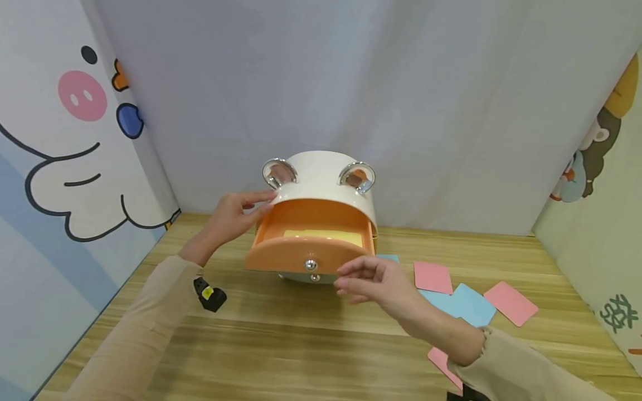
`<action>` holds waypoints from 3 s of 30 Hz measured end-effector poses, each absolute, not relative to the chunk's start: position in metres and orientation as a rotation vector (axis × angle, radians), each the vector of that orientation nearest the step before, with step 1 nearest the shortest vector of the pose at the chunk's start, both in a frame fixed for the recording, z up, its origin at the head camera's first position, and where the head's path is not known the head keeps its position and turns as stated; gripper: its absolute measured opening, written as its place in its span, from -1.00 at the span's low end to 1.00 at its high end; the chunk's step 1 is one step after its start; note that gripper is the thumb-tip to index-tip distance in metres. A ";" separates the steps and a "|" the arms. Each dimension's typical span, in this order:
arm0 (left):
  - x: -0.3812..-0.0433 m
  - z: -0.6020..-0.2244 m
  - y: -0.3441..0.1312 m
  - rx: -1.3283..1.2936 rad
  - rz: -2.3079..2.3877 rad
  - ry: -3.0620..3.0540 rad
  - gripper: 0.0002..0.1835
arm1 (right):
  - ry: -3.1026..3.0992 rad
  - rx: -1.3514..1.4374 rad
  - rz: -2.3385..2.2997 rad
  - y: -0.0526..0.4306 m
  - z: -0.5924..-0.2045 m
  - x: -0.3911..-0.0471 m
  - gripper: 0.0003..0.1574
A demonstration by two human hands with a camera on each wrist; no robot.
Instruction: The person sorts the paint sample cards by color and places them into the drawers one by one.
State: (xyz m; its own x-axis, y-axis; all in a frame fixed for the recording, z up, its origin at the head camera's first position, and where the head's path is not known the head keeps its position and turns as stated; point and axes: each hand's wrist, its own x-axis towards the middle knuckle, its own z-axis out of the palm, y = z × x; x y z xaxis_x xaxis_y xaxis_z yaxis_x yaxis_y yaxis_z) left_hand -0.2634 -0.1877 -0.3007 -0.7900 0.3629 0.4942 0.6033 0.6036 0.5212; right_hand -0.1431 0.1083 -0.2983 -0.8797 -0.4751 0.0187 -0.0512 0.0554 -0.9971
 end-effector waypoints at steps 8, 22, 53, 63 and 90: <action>-0.263 -0.300 -0.187 -0.775 -1.013 -2.497 -0.67 | 1.772 -0.308 -2.055 0.075 -0.331 -0.146 -0.57; -0.264 -0.302 -0.188 -0.763 -1.018 -2.506 -0.66 | 1.946 -0.118 -2.427 0.040 -0.341 -0.139 -0.69; -0.264 -0.298 -0.189 -0.787 -1.022 -2.510 -0.68 | 2.782 -0.810 -2.289 0.034 -0.358 -0.186 -0.82; -0.263 -0.296 -0.189 -0.759 -1.057 -2.560 -0.66 | 2.765 -0.763 -2.311 0.032 -0.354 -0.199 -0.81; -0.262 -0.296 -0.187 -0.721 -1.080 -2.542 -0.66 | 2.735 -0.354 -2.232 0.036 -0.373 -0.210 -0.86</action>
State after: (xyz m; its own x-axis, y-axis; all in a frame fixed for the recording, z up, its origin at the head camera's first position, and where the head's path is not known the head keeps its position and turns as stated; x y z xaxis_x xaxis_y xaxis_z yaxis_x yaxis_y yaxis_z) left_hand -0.2620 -0.1866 -0.2964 -0.8340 0.3334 0.4397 0.5479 0.5947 0.5883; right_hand -0.2101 0.0357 -0.3731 -0.8993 0.1012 0.4254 -0.3965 0.2218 -0.8909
